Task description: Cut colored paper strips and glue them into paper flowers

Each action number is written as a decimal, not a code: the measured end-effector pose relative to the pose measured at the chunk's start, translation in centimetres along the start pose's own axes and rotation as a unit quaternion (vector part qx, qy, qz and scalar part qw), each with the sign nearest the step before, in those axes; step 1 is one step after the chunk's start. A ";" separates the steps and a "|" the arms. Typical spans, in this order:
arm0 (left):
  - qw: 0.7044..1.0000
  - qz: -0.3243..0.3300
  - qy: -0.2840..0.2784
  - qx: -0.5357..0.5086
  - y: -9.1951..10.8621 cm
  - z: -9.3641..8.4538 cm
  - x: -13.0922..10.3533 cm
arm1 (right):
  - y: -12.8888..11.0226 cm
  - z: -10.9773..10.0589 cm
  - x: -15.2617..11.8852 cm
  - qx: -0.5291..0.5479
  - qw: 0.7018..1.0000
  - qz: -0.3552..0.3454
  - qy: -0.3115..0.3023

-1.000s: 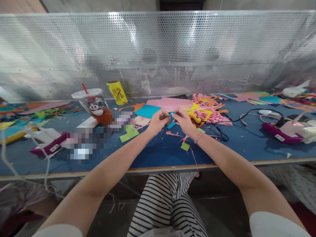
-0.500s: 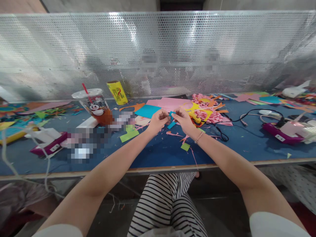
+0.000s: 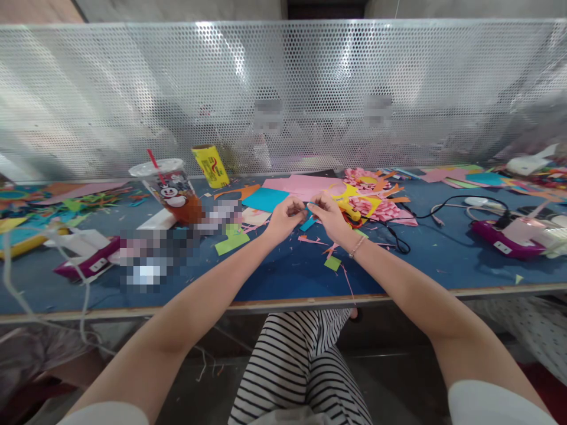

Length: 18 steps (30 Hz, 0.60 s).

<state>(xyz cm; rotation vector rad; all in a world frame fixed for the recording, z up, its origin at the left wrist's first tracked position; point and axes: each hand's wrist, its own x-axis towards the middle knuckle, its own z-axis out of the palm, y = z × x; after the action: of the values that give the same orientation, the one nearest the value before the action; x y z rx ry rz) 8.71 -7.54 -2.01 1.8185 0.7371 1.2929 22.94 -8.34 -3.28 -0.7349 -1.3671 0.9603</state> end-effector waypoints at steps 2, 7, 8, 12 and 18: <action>1.000 -0.007 0.008 -0.012 -0.1 0.0 0.0 | 0.0 0.0 0.0 0.007 1.000 0.011 -0.004; 0.999 -0.020 0.020 -0.038 -0.2 0.0 0.2 | -0.1 -0.1 0.0 0.030 0.999 0.030 0.006; 0.999 -0.019 0.020 -0.038 -0.2 -0.1 0.2 | -0.1 -0.1 0.0 0.032 0.999 0.029 0.007; 0.999 -0.002 0.019 -0.032 -0.2 -0.1 0.1 | 0.1 -0.1 0.2 0.050 0.998 0.032 0.021; 1.000 0.009 0.003 -0.002 0.0 0.0 -0.1 | 0.0 -0.4 0.4 0.123 0.990 0.060 0.023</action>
<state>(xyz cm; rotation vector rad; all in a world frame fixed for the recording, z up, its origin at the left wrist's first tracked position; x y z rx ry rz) 8.68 -7.64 -2.03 1.8224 0.7226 1.3104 23.33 -7.96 -3.16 -0.6528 -1.1499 1.1760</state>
